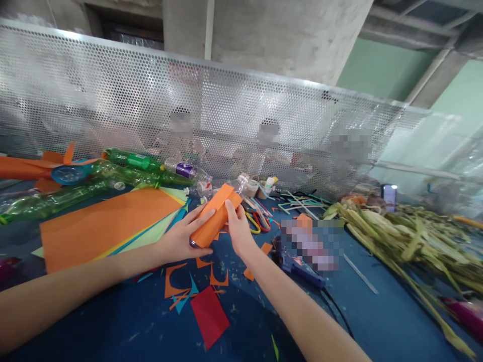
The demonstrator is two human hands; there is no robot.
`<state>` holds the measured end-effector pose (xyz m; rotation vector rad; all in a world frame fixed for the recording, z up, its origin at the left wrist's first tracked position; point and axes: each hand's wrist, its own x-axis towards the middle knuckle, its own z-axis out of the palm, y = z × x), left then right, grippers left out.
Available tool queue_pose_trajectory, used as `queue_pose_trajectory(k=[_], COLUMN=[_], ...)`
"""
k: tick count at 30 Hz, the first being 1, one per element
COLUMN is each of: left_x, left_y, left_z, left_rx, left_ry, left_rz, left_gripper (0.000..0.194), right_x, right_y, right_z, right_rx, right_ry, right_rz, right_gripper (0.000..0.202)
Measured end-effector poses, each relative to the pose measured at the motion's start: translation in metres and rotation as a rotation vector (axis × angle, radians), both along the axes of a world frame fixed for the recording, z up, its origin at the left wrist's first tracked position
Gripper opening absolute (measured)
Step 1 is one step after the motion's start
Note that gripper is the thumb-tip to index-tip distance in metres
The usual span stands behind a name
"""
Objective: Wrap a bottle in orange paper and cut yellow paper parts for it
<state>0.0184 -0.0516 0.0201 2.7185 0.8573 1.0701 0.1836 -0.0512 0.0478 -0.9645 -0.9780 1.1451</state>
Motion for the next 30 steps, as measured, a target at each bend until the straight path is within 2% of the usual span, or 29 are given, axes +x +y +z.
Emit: queue_pose_trajectory(k=[6,11,14,21,26,30], left_x=[-0.003,-0.003,-0.003,0.0,0.002,0.002], left_y=[0.005,0.007,0.006,0.003,0.001,0.002], left_z=[-0.004,-0.005,-0.004,-0.005,0.0,0.006], left_rx=[0.069,0.079,0.071,0.062,-0.049,-0.194], left_ry=[0.038,0.042,0.048,-0.015,-0.119,-0.224], left_rz=[0.002,-0.011,0.003,-0.012,-0.008,0.004], left_gripper=[0.096,0.093,0.089,0.077,0.072,0.071], right_x=[-0.001,0.003,0.006,0.005,0.003,0.002], right_y=[0.0,0.002,0.001,0.001,0.004,0.004], right_z=[-0.004,-0.004,-0.001,-0.003,-0.008,-0.006], right_rx=[-0.042,-0.124,-0.095,-0.083,-0.036,-0.028], right_ry=[0.032,0.058,0.058,0.055,0.067,0.088], right_rz=[0.033,0.151,0.234,0.139,0.08,0.091], right_gripper=[0.033,0.039,0.039,0.031,0.029,0.03])
